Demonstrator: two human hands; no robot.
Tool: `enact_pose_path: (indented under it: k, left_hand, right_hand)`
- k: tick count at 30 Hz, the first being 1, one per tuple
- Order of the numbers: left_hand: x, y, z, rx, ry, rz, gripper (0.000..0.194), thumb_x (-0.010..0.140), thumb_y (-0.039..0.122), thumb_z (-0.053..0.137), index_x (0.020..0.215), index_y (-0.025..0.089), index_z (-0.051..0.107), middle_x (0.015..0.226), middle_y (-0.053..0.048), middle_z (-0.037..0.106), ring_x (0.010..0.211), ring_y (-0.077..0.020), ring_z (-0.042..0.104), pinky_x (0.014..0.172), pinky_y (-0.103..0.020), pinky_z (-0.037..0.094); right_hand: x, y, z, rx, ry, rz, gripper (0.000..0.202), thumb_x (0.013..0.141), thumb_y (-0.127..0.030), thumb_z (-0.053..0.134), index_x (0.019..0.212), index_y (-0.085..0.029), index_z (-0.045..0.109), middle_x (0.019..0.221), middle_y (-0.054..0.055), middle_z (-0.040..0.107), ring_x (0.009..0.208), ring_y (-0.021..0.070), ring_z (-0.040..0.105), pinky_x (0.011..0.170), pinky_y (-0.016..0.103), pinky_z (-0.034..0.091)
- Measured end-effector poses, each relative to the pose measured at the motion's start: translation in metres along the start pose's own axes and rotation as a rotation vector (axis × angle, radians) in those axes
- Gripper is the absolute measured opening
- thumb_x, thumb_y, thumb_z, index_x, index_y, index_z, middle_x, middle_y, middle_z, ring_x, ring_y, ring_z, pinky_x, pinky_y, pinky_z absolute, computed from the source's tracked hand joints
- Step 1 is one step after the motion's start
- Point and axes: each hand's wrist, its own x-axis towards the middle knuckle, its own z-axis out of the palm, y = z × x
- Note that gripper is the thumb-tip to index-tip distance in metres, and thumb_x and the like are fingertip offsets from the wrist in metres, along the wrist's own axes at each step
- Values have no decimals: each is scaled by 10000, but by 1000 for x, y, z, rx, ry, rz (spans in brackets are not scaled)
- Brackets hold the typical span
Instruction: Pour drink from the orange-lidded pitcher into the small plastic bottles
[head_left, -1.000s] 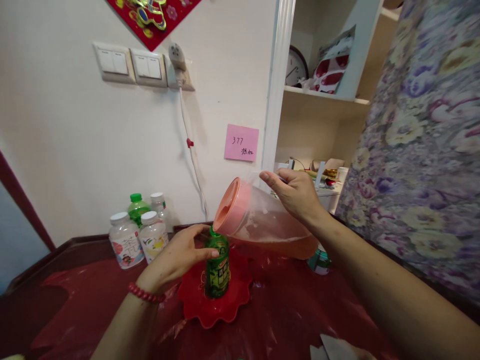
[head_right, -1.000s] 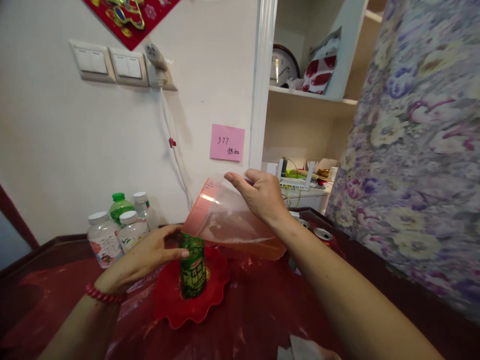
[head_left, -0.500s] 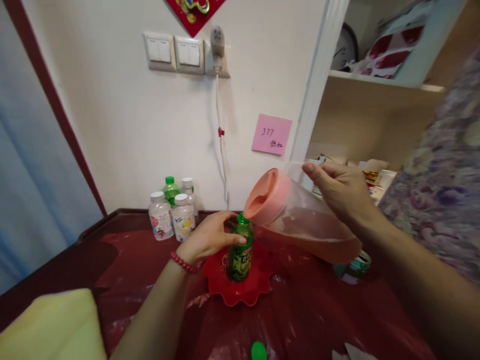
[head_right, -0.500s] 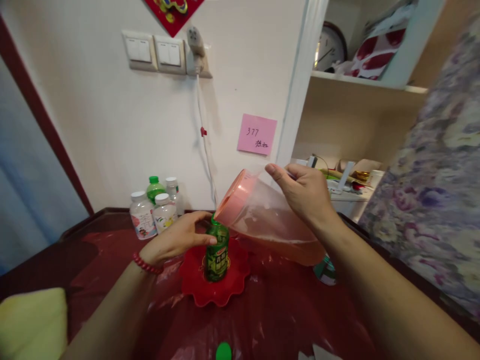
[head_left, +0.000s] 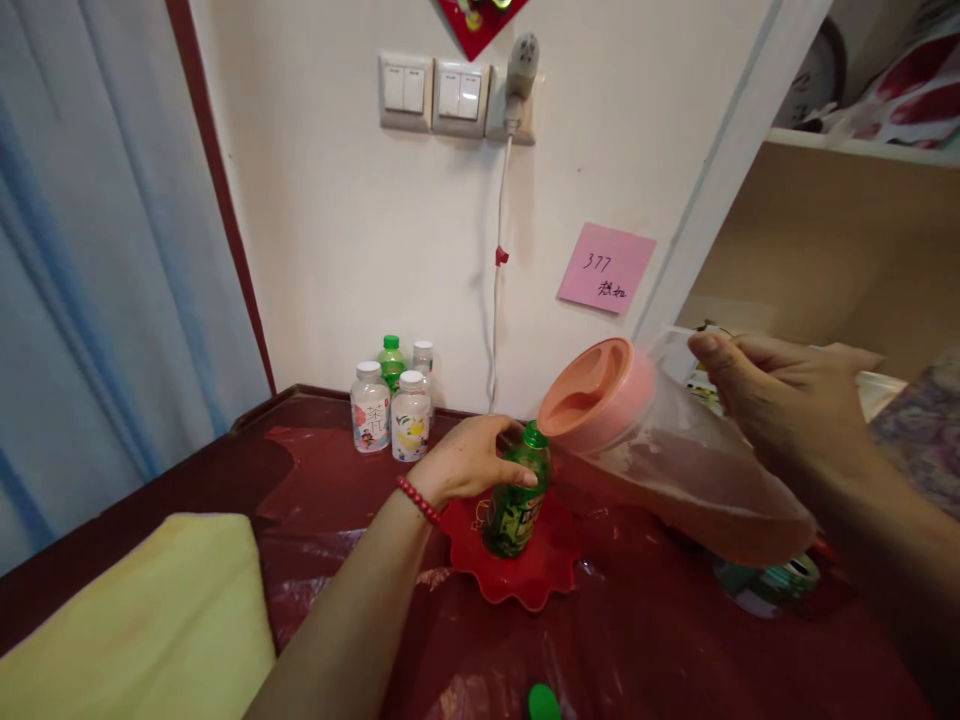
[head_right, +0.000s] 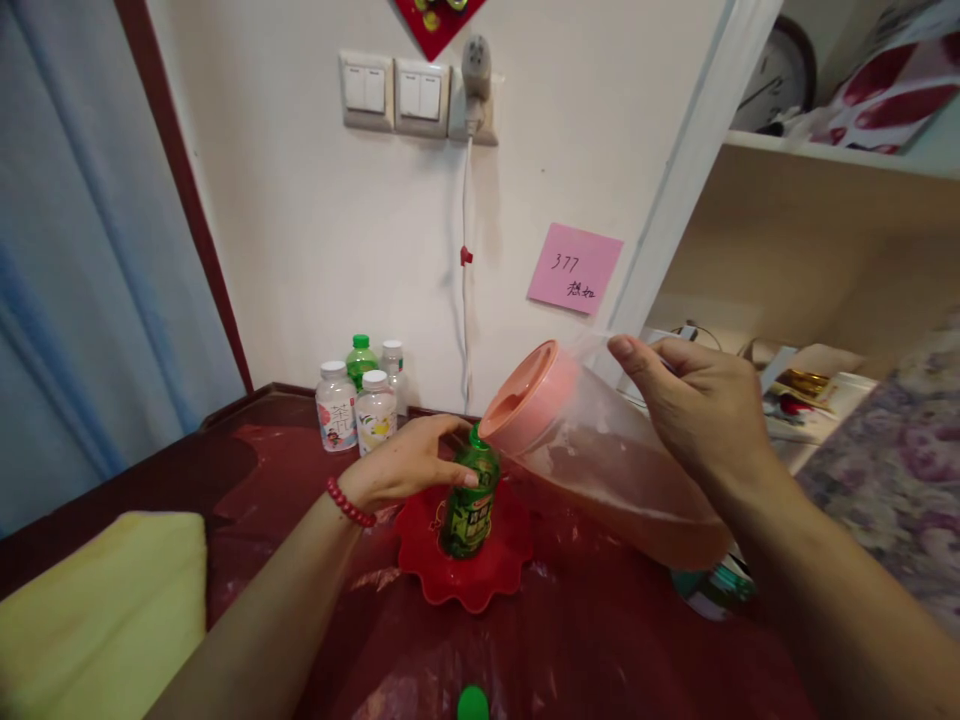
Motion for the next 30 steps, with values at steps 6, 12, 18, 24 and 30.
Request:
enact_pose_path:
  k: [6,12,18,24,30]
  left_hand:
    - [0,0,0,6,6,1,487,662,318,814,1106,170,680,1056,-85,728,935,-253,655,821,-355,517]
    - [0,2,-1,-3,-3,-11,500,677,321,808,1134,169,675,1069,-90,726,951,-256,655,838,-361,517]
    - [-1,2,-1,12,5,-8,489,670,312,811,1121,178,678,1055,-79,729,944,-251,658,827,-346,518]
    - [-1,2,-1,7,8,-16,480,668,305,813,1108,169,681,1057,-84,727,944,-250,657,825,-350,519]
    - [0,2,-1,5,-1,-24,477,671,318,810,1106,168,683,1068,-85,724,957,-252,653,838,-361,515]
  right_hand:
    - [1,-1,-1,-13,7,7,594,793,-687,575,507,-200,391,456,-45,321,452,93,290,442,260,199]
    - [0,-6,-2,-18,22,1,575,794,-659,576,498,-201,391,450,-45,310,447,91,283,434,258,201]
    - [1,-4,-3,-15,10,16,579,788,-664,585,503,-196,396,456,-46,323,448,88,295,440,255,207]
    - [0,-2,-2,-23,17,11,593,793,-672,584,503,-194,385,452,-49,305,448,87,280,444,254,195]
    - [1,-3,-2,-17,12,9,596,783,-691,580,503,-197,398,451,-48,316,448,91,288,445,254,197]
